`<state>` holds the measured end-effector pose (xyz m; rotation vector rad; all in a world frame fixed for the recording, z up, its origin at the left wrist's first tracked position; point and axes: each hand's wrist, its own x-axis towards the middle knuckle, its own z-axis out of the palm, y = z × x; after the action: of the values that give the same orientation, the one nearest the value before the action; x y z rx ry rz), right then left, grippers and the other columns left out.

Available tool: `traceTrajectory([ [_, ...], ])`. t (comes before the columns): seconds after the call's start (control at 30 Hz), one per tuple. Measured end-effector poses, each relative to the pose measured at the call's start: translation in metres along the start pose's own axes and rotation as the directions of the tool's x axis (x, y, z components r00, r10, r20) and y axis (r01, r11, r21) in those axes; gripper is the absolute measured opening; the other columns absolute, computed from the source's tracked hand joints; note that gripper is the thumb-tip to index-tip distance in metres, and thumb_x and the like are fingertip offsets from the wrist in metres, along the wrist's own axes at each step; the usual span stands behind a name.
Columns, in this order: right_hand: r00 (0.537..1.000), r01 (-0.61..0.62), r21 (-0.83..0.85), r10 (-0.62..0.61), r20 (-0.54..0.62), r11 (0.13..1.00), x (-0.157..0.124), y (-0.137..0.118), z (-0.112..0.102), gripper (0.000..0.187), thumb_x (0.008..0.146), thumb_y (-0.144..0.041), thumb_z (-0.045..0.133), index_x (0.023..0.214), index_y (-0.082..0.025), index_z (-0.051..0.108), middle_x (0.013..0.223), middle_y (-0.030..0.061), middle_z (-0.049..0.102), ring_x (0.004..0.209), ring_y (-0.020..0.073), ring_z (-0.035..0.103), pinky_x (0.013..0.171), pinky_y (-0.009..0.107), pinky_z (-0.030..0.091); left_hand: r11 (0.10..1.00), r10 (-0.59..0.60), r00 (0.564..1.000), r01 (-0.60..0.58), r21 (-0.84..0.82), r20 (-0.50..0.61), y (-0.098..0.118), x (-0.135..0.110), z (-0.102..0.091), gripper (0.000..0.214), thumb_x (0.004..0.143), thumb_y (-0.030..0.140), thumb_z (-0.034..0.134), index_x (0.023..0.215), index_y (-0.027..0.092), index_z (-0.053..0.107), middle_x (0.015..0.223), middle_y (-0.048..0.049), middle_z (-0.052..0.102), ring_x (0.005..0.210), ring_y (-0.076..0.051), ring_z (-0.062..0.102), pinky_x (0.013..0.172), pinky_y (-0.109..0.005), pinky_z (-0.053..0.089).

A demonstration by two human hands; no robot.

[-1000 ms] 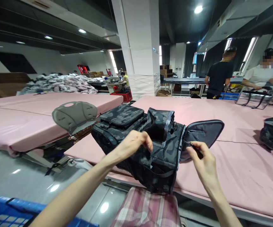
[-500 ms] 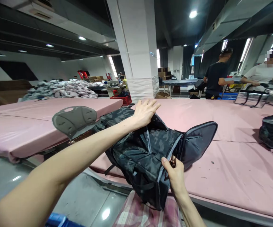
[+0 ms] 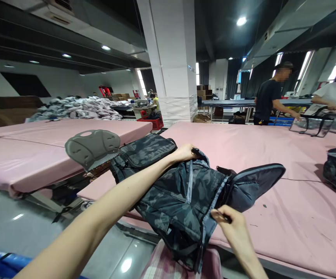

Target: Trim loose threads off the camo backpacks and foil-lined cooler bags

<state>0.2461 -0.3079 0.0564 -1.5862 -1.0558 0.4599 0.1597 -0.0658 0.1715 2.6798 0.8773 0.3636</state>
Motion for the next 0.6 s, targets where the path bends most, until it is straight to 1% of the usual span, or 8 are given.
traceTrajectory([
  [0.1, 0.965, 0.125, -0.303, -0.187, -0.184, 0.945, 0.019, -0.017, -0.027, 0.039, 0.072, -0.058, 0.056, 0.07, -0.02, 0.061, 0.063, 0.0009, 0.059, 0.057, 0.0153, 0.053, 0.052, 0.025, 0.039, 0.999, -0.038, 0.999, 0.038, -0.032, -0.014, -0.003, 0.0, 0.0, 0.027, 0.069, 0.035, 0.054, 0.073, 0.012, 0.068, 0.06, -0.003, 0.057, 0.06, -0.016, 0.054, 0.054, -0.022, 0.037],
  [0.17, 0.914, 0.186, -0.536, -0.345, -0.212, 0.823, 0.037, -0.032, -0.033, 0.044, 0.071, -0.059, 0.058, 0.095, -0.022, 0.061, 0.079, 0.0025, 0.065, 0.07, 0.0195, 0.06, 0.057, 0.026, 0.04, 0.998, -0.05, 0.999, 0.049, -0.044, -0.02, -0.002, 0.0, 0.0, 0.028, 0.068, 0.036, 0.055, 0.073, 0.012, 0.068, 0.06, -0.0039, 0.057, 0.062, -0.017, 0.055, 0.055, -0.023, 0.038],
  [0.23, 0.879, 0.232, -0.703, -0.454, -0.144, 0.672, 0.054, -0.044, -0.028, 0.047, 0.075, -0.055, 0.057, 0.109, -0.022, 0.056, 0.091, 0.0042, 0.066, 0.077, 0.0206, 0.062, 0.057, 0.026, 0.039, 0.998, -0.048, 0.999, 0.047, -0.047, -0.019, -0.001, -0.001, 0.0, 0.03, 0.068, 0.038, 0.055, 0.073, 0.012, 0.069, 0.061, -0.0051, 0.058, 0.063, -0.018, 0.057, 0.057, -0.024, 0.04],
  [0.33, 0.829, 0.306, -0.82, -0.559, -0.02, 0.483, 0.072, -0.054, -0.012, 0.026, 0.086, -0.041, 0.05, 0.098, -0.02, 0.059, 0.088, 0.0041, 0.066, 0.078, 0.0183, 0.061, 0.058, 0.026, 0.036, 0.998, -0.049, 0.999, 0.049, -0.029, -0.014, 0.001, -0.004, 0.001, 0.032, 0.069, 0.041, 0.054, 0.075, 0.013, 0.069, 0.064, -0.0068, 0.061, 0.063, -0.019, 0.058, 0.059, -0.026, 0.042],
  [0.4, 0.806, 0.325, -0.858, -0.591, 0.031, 0.399, 0.076, -0.055, -0.005, 0.02, 0.086, -0.037, 0.051, 0.09, -0.021, 0.06, 0.083, 0.0031, 0.066, 0.078, 0.0175, 0.061, 0.058, 0.026, 0.035, 0.999, -0.054, 0.998, 0.054, -0.009, -0.015, 0.002, -0.005, 0.002, 0.033, 0.07, 0.041, 0.053, 0.077, 0.014, 0.07, 0.067, -0.0075, 0.063, 0.065, -0.02, 0.059, 0.061, -0.026, 0.043],
  [0.47, 0.803, 0.324, -0.876, -0.593, 0.055, 0.357, 0.077, -0.055, -0.001, 0.018, 0.084, -0.037, 0.054, 0.086, -0.021, 0.062, 0.082, 0.0028, 0.066, 0.077, 0.0174, 0.06, 0.058, 0.026, 0.034, 0.998, -0.06, 0.998, 0.06, 0.008, -0.016, 0.003, -0.005, 0.002, 0.033, 0.07, 0.041, 0.053, 0.079, 0.015, 0.07, 0.07, -0.0081, 0.065, 0.068, -0.021, 0.06, 0.064, -0.027, 0.043],
  [0.53, 0.812, 0.318, -0.879, -0.58, 0.06, 0.355, 0.078, -0.057, 0.0, 0.017, 0.083, -0.036, 0.055, 0.084, -0.021, 0.063, 0.082, 0.0031, 0.066, 0.077, 0.0176, 0.06, 0.057, 0.027, 0.032, 0.997, -0.068, 0.998, 0.069, 0.022, -0.013, 0.004, -0.005, 0.002, 0.033, 0.07, 0.041, 0.052, 0.08, 0.015, 0.07, 0.072, -0.0085, 0.065, 0.07, -0.021, 0.061, 0.065, -0.027, 0.044],
  [0.6, 0.832, 0.322, -0.849, -0.553, 0.041, 0.42, 0.081, -0.058, -0.002, 0.016, 0.083, -0.034, 0.055, 0.082, -0.021, 0.063, 0.082, 0.0034, 0.066, 0.077, 0.0183, 0.059, 0.058, 0.027, 0.032, 0.997, -0.068, 0.998, 0.068, 0.026, -0.016, 0.004, -0.005, 0.001, 0.033, 0.07, 0.041, 0.051, 0.08, 0.015, 0.069, 0.073, -0.0089, 0.066, 0.07, -0.022, 0.061, 0.065, -0.028, 0.043],
])
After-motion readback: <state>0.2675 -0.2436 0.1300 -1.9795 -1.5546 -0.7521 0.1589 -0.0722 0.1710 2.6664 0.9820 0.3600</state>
